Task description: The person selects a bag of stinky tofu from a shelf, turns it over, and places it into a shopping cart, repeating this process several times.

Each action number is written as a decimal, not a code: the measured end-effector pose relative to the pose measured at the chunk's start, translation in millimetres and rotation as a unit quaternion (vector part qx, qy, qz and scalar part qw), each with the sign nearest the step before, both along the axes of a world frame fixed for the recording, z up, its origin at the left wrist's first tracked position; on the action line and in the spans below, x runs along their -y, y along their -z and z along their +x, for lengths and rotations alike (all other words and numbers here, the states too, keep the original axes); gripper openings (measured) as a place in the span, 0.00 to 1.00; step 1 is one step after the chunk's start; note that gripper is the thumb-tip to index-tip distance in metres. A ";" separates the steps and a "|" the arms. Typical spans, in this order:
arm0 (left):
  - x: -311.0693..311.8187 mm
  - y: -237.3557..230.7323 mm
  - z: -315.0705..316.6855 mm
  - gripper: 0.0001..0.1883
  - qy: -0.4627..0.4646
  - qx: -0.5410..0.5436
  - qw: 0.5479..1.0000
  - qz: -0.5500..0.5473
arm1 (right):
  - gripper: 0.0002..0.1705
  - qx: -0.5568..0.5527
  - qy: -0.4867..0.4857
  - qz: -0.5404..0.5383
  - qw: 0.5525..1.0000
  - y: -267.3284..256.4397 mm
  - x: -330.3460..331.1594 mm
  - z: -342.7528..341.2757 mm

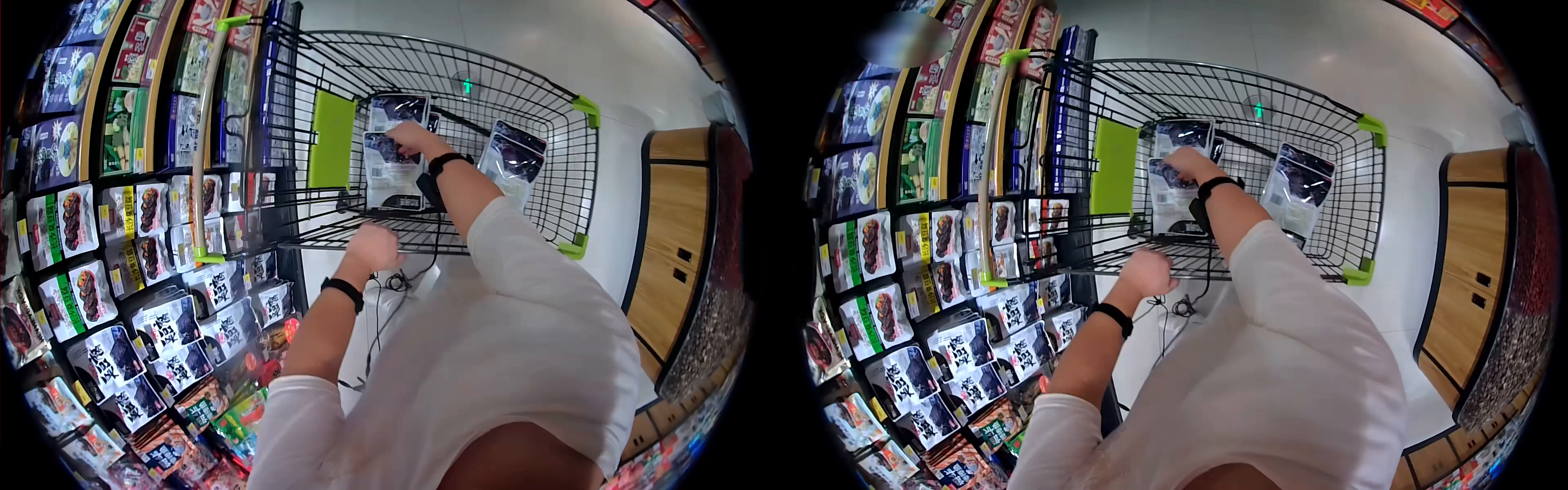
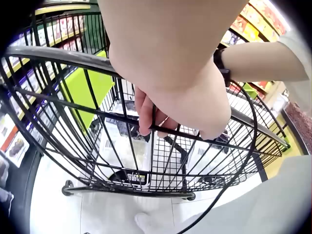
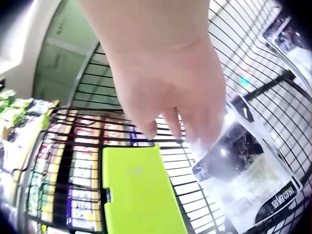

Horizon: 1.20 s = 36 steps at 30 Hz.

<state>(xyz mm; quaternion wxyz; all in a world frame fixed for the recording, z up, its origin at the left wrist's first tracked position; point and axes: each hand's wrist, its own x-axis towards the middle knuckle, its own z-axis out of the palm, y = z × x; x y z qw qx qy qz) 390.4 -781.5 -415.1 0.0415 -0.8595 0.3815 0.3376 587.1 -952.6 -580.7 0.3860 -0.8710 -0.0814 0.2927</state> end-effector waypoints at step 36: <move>-33.6 -2.5 -19.6 0.33 -0.406 0.091 0.834 -0.362 | 0.19 0.344 0.212 0.264 0.876 -159.3 5.4 -137.9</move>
